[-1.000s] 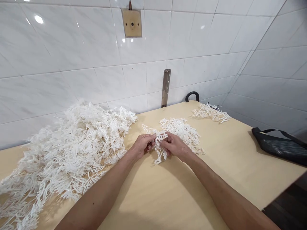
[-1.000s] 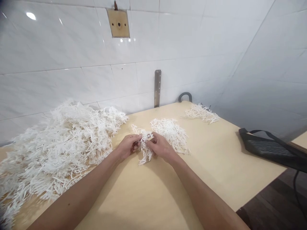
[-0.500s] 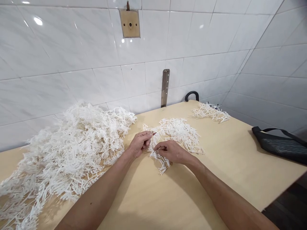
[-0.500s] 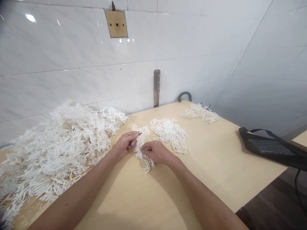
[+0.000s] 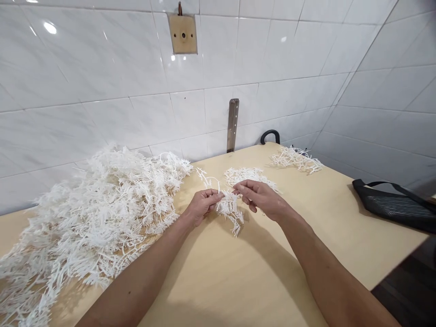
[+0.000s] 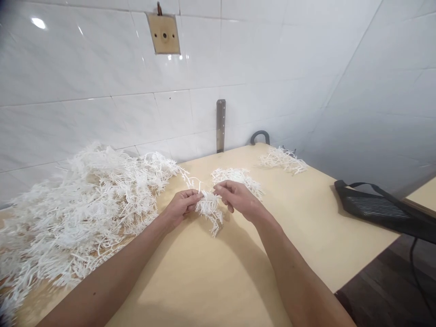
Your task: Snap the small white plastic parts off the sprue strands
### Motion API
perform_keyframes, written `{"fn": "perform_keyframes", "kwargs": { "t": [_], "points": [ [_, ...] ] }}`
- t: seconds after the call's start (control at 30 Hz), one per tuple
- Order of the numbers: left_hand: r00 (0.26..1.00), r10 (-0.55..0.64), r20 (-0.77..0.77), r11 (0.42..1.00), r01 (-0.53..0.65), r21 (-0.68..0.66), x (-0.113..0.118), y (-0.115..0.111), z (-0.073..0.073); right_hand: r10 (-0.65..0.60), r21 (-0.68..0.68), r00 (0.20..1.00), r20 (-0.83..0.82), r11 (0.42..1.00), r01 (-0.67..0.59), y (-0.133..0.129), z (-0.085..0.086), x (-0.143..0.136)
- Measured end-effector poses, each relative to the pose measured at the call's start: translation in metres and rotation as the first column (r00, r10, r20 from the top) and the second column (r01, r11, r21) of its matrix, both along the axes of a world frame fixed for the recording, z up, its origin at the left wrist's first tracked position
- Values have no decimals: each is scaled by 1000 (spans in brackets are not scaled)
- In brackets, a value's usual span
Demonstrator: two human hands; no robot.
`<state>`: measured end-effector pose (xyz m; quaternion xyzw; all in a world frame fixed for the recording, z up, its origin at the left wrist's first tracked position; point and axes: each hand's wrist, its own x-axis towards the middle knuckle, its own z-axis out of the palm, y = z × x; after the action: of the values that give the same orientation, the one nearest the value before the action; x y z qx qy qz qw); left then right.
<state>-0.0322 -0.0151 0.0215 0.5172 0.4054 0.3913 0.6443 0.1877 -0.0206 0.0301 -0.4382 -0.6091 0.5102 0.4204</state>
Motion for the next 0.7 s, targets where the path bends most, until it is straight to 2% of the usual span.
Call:
{"fn": "perform_keyframes", "kwargs": {
  "t": [0.13, 0.33, 0.4, 0.57, 0.7],
  "points": [
    [1000, 9, 20, 1000, -9, 6, 3, -2, -1, 50, 23, 998, 45, 998, -51, -3, -4, -11],
    [998, 36, 52, 999, -38, 38, 8, 0, -6, -8, 16, 1000, 23, 1000, 8, 3, -14, -14],
    [998, 46, 39, 997, -48, 56, 9, 0, -8, -14, 4, 999, 34, 1000, 14, 3, -16, -13],
    [985, 162, -59, 976, -151, 155, 10, 1, -9, 104, -61, 990, 98, 993, -98, 2, -16, -11],
    [987, 156, -37, 974, -147, 174, 11, 1, -10, 67, -42, 996, 61, 997, -65, 3, -18, -13]
  ]
}}
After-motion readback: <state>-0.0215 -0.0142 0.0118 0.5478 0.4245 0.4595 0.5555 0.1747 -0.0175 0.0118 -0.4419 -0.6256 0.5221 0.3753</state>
